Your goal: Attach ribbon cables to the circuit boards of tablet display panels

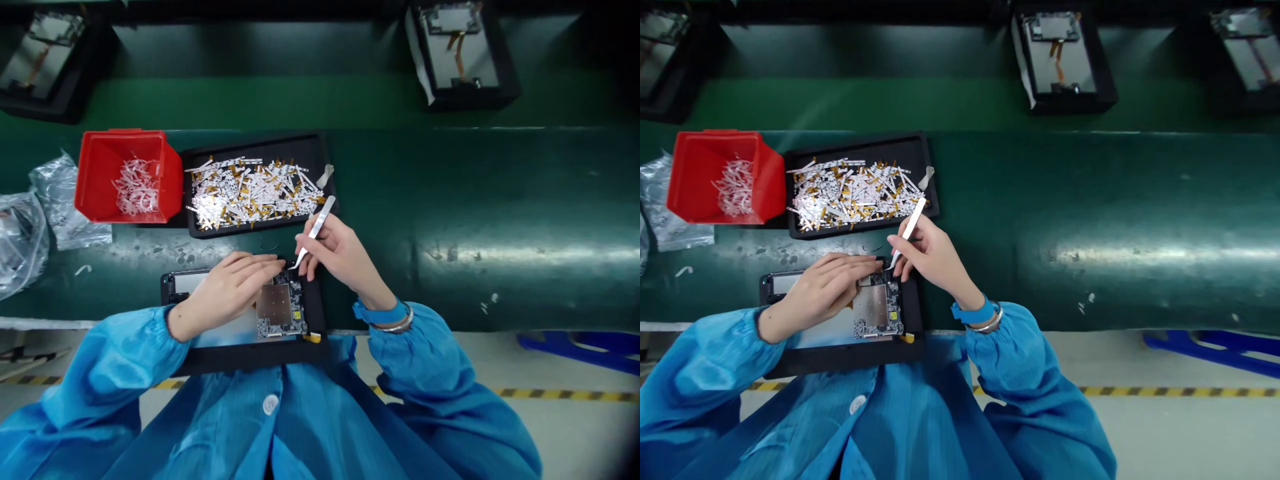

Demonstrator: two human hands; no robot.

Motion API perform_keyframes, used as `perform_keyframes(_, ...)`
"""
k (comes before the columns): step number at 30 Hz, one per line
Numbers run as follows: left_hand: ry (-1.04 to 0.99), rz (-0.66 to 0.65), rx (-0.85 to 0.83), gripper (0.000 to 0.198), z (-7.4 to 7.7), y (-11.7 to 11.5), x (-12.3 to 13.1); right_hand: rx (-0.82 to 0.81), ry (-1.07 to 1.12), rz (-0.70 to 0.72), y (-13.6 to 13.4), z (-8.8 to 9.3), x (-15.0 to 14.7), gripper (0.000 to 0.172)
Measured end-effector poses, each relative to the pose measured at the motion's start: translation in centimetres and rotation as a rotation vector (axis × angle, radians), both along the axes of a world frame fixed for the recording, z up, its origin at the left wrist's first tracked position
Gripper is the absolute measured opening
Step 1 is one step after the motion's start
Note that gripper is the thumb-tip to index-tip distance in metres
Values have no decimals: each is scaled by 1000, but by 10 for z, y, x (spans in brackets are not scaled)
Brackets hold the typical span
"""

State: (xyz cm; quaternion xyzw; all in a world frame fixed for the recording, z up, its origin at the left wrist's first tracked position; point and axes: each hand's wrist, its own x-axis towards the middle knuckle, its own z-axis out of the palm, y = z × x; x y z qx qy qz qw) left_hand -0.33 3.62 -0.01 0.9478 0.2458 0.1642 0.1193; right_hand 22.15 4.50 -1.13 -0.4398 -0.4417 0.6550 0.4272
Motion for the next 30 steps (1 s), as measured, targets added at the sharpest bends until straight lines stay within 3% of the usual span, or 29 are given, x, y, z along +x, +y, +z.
perform_keyframes(14,18,-3,0,36,4,2,-1,-62,7,1,0,0,0,45)
perform_keyframes(19,37,-18,129,26,13,-1,-1,-59,14,-20,-1,0,2,47)
perform_keyframes(30,124,-15,108,37,15,-13,-1,-55,7,-31,-1,1,1,43)
